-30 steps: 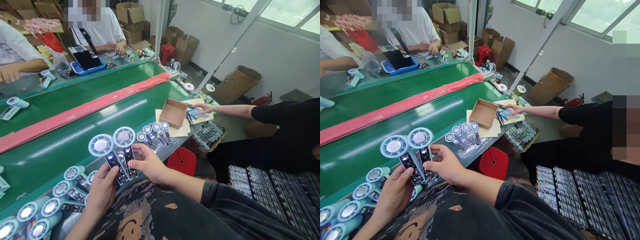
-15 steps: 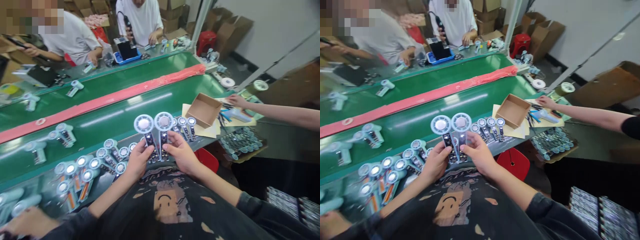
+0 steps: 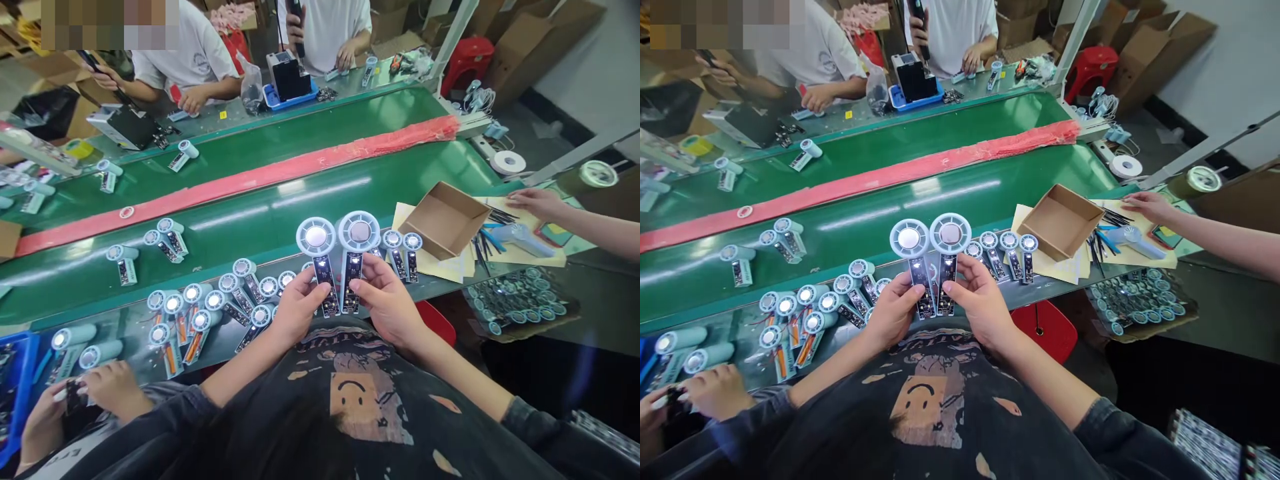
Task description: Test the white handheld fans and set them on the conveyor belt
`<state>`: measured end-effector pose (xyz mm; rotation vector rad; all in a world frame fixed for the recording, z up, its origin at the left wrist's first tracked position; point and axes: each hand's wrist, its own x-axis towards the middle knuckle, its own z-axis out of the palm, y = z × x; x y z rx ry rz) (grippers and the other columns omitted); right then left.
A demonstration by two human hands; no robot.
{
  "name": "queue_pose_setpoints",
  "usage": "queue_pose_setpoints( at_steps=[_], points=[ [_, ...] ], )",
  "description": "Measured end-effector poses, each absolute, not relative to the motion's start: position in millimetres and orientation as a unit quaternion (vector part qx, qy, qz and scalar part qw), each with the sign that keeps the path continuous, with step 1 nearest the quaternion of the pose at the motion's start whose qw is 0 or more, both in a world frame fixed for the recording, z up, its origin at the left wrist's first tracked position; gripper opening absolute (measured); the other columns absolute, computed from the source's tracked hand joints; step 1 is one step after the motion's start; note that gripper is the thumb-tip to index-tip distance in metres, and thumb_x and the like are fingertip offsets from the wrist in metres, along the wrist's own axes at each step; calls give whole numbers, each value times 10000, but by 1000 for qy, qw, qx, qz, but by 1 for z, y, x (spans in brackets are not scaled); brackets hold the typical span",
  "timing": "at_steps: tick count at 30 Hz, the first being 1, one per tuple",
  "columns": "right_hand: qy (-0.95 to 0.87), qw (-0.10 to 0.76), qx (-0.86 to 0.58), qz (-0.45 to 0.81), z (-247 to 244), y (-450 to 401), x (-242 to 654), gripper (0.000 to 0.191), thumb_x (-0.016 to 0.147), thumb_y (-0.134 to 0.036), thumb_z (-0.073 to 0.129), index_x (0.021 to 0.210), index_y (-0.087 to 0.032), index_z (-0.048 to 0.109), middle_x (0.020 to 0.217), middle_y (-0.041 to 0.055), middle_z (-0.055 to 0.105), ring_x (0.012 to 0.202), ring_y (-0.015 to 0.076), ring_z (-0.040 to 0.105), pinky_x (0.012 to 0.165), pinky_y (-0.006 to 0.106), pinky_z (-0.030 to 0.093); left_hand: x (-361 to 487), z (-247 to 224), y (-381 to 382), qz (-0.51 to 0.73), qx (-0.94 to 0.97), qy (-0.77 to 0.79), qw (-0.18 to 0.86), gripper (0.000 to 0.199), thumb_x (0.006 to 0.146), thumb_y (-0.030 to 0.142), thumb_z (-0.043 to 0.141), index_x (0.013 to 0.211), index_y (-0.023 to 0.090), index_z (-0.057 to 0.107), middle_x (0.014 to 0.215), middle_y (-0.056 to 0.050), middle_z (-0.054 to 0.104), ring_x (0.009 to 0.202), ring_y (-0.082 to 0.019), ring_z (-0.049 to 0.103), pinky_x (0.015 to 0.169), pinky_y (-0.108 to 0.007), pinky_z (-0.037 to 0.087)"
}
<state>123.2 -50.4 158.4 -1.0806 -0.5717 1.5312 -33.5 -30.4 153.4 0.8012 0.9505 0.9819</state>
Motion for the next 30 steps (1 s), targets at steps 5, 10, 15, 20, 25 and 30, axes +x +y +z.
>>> queue_pose_setpoints(
  at_steps=[5,10,15,20,25,30],
  points=[
    [-242,551,-456,656,157,-50,124,480,692,-290,857,1118,-286,635,1203,20,700,1035,186,664,948,362,567,-33,153,-28,444,358,428,701,459,664,472,893,1022,206,784,928,-60,797,824,-223,706,804,-356,556],
    [-242,547,-463,654,156,-50,125,486,694,-303,861,1118,-286,625,1207,25,694,1038,200,664,948,384,568,-31,150,-27,439,361,430,702,476,668,474,887,1042,198,783,957,-63,790,874,-233,702,819,-353,543],
    [-228,553,-468,651,152,-47,125,496,671,-288,874,1097,-285,621,1171,20,702,1022,198,671,943,384,570,-31,148,-24,431,358,425,711,477,689,473,878,1066,199,776,963,-62,794,871,-230,707,828,-354,546],
    [-219,559,-480,640,148,-45,123,479,656,-272,878,1062,-276,625,1123,18,711,1027,198,674,946,381,573,-33,148,-22,421,371,439,702,466,712,463,871,1078,193,770,988,-77,799,861,-225,709,831,-359,546],
    [-228,552,-465,653,149,-44,125,519,685,-315,872,1145,-277,634,1236,41,697,1182,226,643,1013,410,555,-33,149,-20,426,360,427,711,491,702,501,870,1079,201,776,1014,-81,799,944,-260,718,903,-400,539],
    [-230,546,-464,658,150,-42,125,524,696,-315,872,1163,-283,638,1260,45,694,1216,240,630,1009,421,561,-31,150,-19,436,357,433,704,473,695,506,875,1049,205,787,1015,-76,798,982,-268,710,919,-396,529]
  ],
)
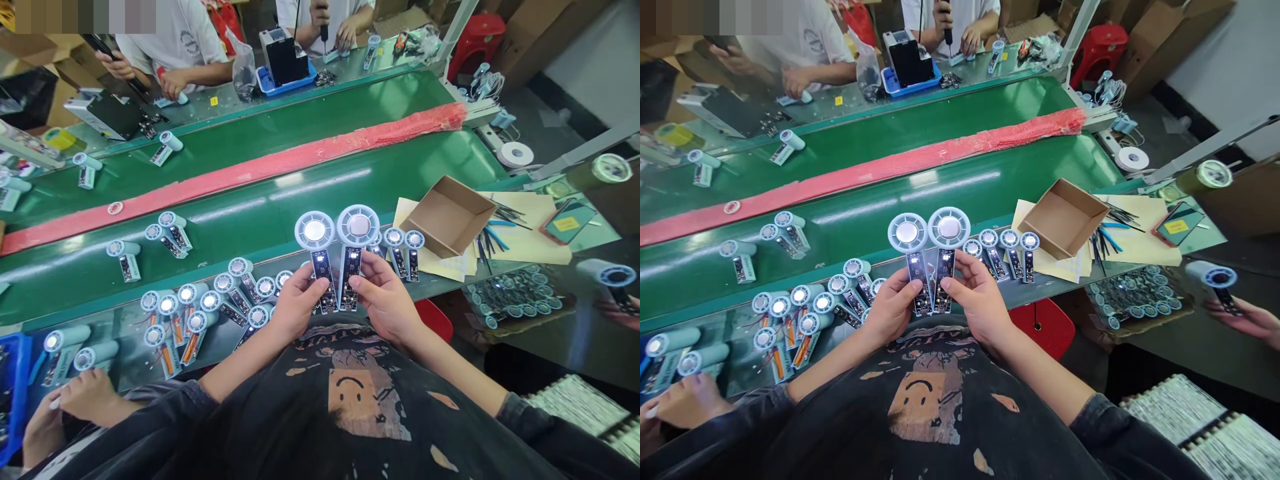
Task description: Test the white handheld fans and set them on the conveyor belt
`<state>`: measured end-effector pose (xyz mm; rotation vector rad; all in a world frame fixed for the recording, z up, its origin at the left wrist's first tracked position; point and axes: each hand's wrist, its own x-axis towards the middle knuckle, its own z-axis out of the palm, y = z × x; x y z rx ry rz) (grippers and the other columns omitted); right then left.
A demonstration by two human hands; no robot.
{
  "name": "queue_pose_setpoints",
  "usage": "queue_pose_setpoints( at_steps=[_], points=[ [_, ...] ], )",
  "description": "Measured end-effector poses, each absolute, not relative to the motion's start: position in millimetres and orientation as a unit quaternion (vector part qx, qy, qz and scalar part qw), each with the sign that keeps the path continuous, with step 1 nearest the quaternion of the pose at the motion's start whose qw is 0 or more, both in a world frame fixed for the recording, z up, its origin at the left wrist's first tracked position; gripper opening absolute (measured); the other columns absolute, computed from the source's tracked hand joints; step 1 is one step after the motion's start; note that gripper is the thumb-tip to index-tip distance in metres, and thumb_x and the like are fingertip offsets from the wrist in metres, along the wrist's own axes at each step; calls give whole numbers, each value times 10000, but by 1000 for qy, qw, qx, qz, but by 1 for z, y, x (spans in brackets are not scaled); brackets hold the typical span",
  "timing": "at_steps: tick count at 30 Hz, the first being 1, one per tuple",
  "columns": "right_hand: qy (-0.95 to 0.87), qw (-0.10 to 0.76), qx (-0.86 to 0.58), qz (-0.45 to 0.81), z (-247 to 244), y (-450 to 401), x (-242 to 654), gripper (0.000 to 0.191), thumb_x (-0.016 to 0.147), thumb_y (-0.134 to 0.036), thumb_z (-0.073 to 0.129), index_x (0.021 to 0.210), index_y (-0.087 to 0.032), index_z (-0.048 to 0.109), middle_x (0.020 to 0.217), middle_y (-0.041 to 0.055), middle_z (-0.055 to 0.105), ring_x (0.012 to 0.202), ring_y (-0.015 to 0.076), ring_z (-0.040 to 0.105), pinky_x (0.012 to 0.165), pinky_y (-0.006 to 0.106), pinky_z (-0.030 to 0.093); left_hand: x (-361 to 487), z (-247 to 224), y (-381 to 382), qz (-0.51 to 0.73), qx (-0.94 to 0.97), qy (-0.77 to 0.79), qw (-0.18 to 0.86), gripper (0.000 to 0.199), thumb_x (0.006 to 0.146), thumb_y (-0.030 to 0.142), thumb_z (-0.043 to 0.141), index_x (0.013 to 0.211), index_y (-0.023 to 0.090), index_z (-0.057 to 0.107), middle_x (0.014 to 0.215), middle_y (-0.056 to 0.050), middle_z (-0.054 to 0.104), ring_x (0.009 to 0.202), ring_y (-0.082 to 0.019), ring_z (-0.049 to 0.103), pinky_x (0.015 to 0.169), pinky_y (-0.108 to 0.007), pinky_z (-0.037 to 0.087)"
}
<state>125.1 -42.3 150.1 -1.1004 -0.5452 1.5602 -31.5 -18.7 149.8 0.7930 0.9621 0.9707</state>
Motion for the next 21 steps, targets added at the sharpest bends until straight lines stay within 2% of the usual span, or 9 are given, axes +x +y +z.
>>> queue_pose_setpoints(
  at_steps=[14,21],
  points=[
    [-210,548,-467,661,153,-41,125,514,663,-286,892,1122,-276,660,1220,36,719,1202,240,644,1029,431,558,-32,145,-19,437,363,427,703,487,718,490,865,1099,200,777,1039,-89,798,955,-261,719,890,-386,541],
    [-213,552,-462,661,151,-41,126,488,652,-271,903,1081,-277,671,1147,11,740,1038,193,694,926,365,595,-33,143,-21,440,372,432,693,510,715,511,863,1101,193,763,1022,-75,799,925,-237,718,874,-375,550]
  ],
)
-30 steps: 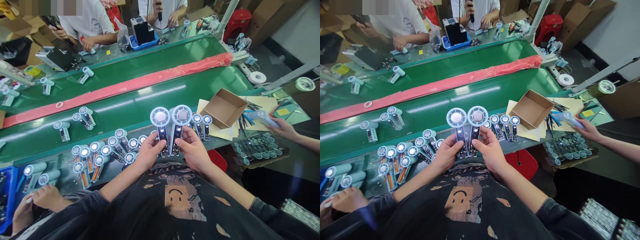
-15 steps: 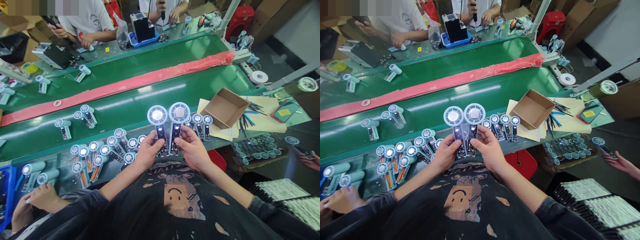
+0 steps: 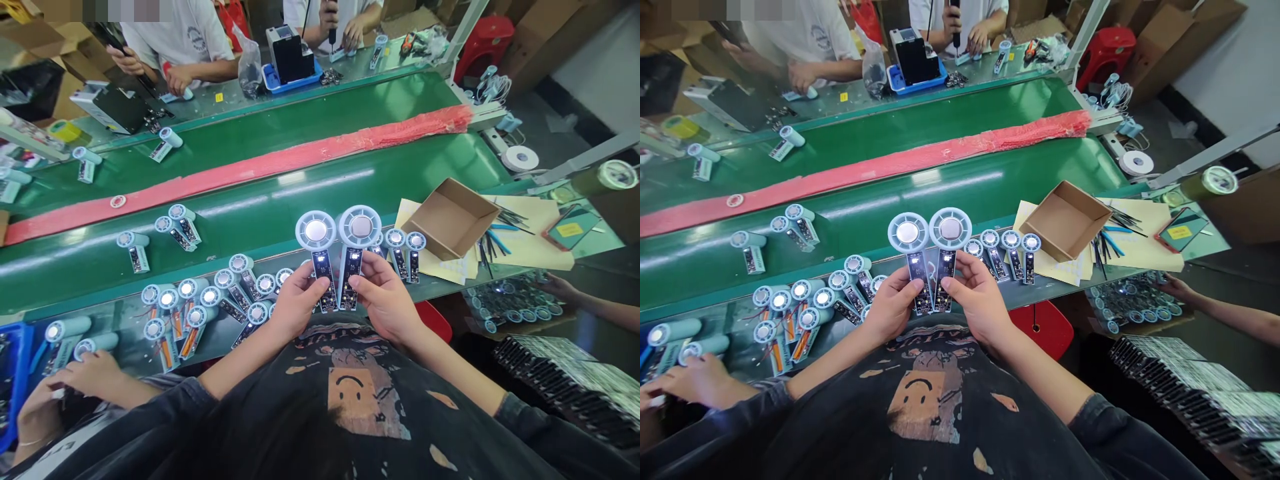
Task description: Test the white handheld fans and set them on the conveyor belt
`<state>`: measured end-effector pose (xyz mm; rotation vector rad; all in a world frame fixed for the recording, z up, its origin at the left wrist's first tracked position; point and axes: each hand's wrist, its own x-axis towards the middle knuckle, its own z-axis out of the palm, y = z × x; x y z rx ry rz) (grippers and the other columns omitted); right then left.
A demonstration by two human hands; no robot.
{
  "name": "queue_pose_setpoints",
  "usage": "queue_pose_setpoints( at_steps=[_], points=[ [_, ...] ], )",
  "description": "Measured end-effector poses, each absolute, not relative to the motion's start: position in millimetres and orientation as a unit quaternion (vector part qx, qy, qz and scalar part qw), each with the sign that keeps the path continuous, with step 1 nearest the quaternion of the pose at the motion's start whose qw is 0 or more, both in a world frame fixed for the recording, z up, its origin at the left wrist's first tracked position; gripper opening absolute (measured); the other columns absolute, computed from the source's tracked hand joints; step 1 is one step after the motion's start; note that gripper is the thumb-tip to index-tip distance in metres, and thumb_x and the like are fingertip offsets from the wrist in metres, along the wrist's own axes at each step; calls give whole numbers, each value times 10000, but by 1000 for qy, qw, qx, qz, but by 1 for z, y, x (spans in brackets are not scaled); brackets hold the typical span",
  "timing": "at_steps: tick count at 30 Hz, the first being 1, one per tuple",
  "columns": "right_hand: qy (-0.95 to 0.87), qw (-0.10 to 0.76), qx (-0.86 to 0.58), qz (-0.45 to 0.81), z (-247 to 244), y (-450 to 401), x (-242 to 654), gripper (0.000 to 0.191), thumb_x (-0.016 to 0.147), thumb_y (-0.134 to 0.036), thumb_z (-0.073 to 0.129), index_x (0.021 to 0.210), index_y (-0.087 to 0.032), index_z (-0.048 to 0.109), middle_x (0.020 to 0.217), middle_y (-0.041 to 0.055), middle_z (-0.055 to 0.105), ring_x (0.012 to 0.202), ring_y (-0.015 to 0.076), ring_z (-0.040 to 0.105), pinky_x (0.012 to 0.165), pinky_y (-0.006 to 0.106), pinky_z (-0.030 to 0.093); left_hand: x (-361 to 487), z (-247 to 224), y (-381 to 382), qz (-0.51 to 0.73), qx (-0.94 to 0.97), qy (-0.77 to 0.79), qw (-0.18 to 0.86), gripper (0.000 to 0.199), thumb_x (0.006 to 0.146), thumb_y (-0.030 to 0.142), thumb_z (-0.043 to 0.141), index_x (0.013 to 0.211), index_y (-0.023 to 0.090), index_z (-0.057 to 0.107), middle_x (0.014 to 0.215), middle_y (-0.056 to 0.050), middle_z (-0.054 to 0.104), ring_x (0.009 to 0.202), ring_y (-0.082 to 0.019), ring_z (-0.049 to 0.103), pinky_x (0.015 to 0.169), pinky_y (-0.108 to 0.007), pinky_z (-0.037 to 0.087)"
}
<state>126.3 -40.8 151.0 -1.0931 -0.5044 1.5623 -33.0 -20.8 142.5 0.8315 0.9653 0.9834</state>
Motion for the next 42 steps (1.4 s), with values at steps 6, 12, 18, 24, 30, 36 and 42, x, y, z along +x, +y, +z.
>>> queue_pose_setpoints(
  at_steps=[6,12,18,24,30,36,42],
  points=[
    [-213,562,-460,654,148,-43,127,488,645,-263,910,1069,-281,669,1120,10,741,1059,201,691,939,370,590,-33,144,-22,437,383,434,688,522,716,519,862,1106,187,758,1024,-79,797,928,-240,719,880,-379,553],
    [-212,567,-448,658,152,-44,127,486,649,-268,909,1076,-284,677,1155,6,733,1039,190,693,958,379,586,-32,144,-23,444,374,427,693,512,706,505,873,1098,197,758,1052,-80,794,958,-249,719,906,-398,544],
    [-217,565,-446,659,151,-45,127,488,659,-266,905,1088,-283,672,1166,12,727,1040,193,690,964,386,583,-33,146,-24,440,381,418,698,517,719,512,863,1111,192,760,1041,-78,795,972,-252,717,905,-384,537],
    [-226,563,-443,660,153,-45,127,486,669,-276,899,1096,-283,668,1181,18,723,1027,197,695,947,390,588,-33,145,-23,438,391,421,692,527,725,521,855,1121,187,756,1047,-78,790,967,-246,709,888,-371,536],
    [-227,568,-446,653,153,-46,127,483,671,-273,895,1092,-283,659,1172,14,722,1030,187,687,955,375,585,-34,147,-23,429,387,420,700,541,724,513,848,1137,183,735,1037,-85,785,982,-267,707,895,-397,532],
    [-275,565,-449,635,150,-47,122,467,707,-305,860,1092,-290,597,1182,20,704,1027,198,683,961,392,576,-34,150,-21,416,397,442,688,376,716,355,770,1040,175,711,958,-57,768,956,-253,694,910,-395,522],
    [-407,496,-535,550,125,-43,121,357,781,-398,719,1051,-253,536,1049,55,710,995,247,671,958,445,542,-39,147,-27,379,382,531,654,265,738,355,664,945,219,570,647,45,623,585,-158,584,565,-289,486]
  ],
)
